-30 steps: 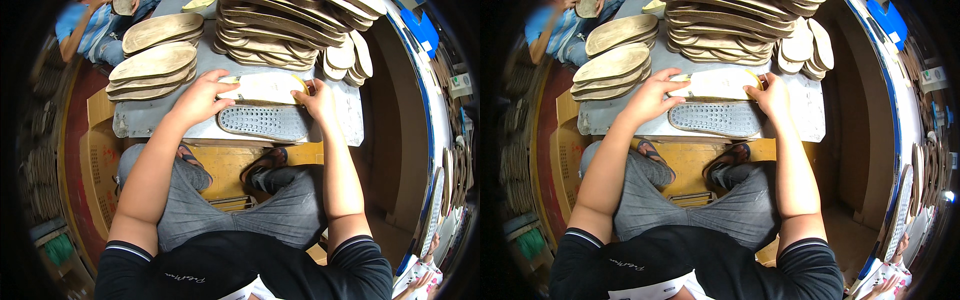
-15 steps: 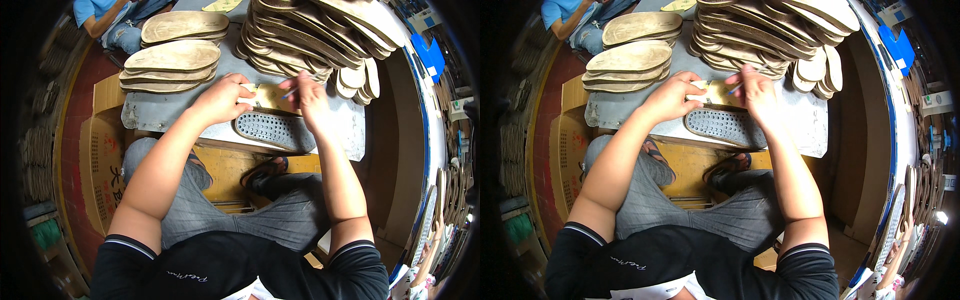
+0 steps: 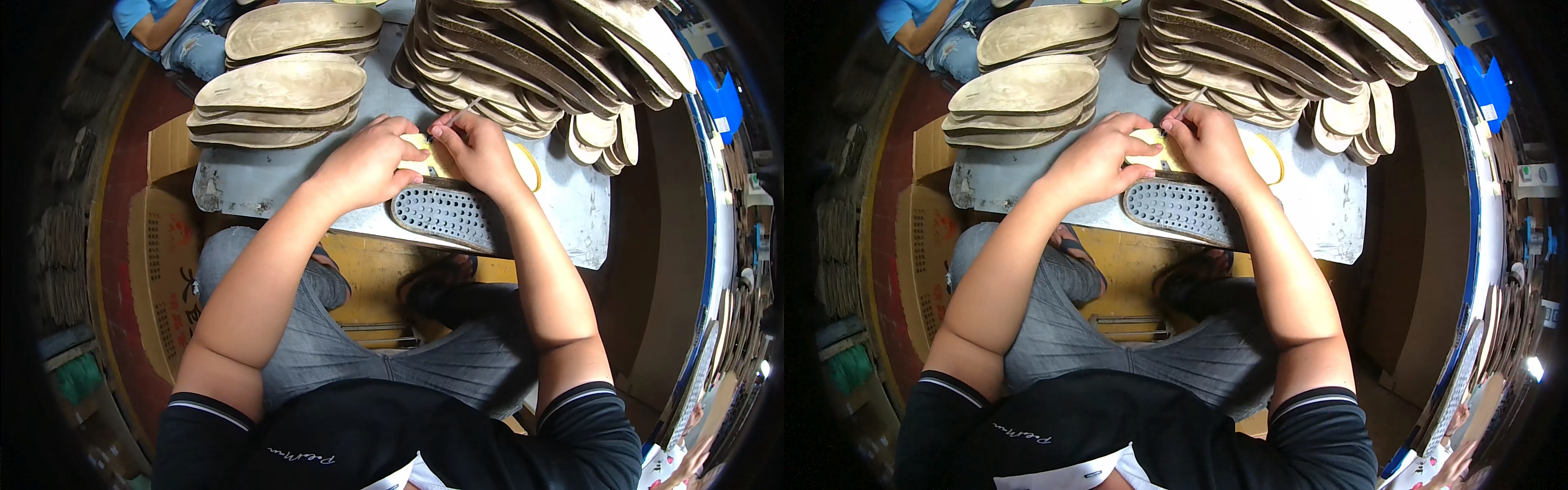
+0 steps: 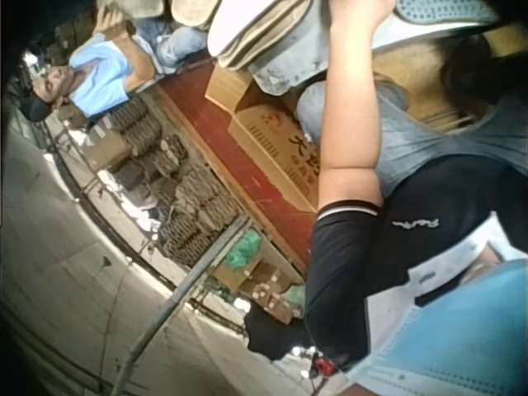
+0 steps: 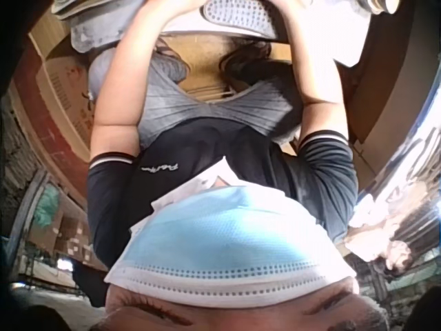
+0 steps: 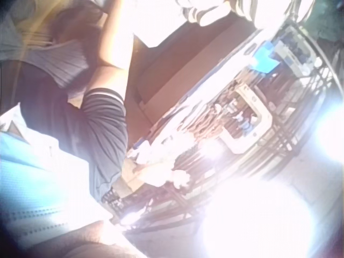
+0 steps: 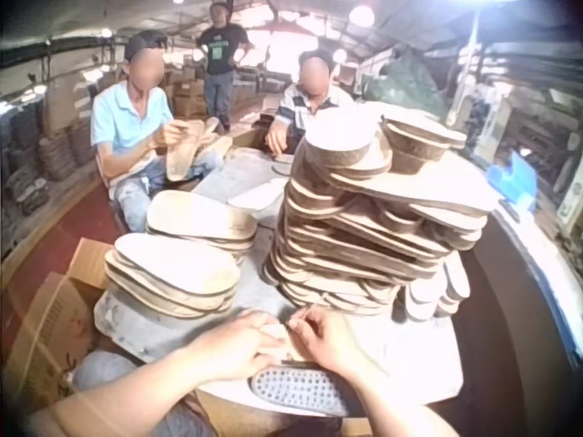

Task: The person sits on the floor and repeatedly picks up shoe sole components, aligns them, and presses them together by hand. Finished soles are placed into a nearby cardboard box.

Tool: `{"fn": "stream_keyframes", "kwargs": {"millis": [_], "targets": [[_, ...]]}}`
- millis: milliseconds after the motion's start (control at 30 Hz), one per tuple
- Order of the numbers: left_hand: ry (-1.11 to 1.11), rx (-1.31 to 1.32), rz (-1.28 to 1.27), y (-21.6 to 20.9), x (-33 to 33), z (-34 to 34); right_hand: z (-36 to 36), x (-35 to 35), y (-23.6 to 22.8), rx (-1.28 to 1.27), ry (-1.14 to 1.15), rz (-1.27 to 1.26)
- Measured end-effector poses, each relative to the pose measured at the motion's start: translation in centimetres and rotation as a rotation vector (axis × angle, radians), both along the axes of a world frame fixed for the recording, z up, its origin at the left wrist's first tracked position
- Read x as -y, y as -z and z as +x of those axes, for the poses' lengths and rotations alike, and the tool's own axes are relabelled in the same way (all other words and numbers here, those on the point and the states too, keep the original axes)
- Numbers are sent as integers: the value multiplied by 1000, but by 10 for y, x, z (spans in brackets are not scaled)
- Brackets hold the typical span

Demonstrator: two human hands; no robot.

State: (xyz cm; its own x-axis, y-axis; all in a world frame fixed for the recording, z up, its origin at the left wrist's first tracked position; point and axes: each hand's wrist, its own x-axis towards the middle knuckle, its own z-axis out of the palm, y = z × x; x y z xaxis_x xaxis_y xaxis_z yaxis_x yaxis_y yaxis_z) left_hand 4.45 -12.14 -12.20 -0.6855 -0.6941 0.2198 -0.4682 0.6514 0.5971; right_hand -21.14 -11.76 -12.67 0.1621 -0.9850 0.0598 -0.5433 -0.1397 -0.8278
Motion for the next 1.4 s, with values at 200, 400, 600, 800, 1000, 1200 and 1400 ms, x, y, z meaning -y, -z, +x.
{"fn": "stream_keyframes", "kwargs": {"millis": [200, 400, 600, 800, 1000, 1200, 1400], "targets": [[4, -5, -9, -2, 1, -2, 3, 8, 10, 75, 74, -59], [-2, 11, -13, -1, 2, -1, 4, 6, 11, 66, 99, -69], [4, 17, 37, -8, 0, -4, 4, 8, 19, 112, 118, -159], [8, 16, -23, -4, 2, 0, 7, 7, 20, 108, 105, -190], [2, 19, 14, -6, 1, -3, 8, 2, 15, -10, 93, -287], [7, 39, 23, -3, 4, 0, 14, -2, 7, 45, 120, -250], [19, 34, -23, -4, 5, -3, 11, -3, 12, 26, 101, -346]]}}
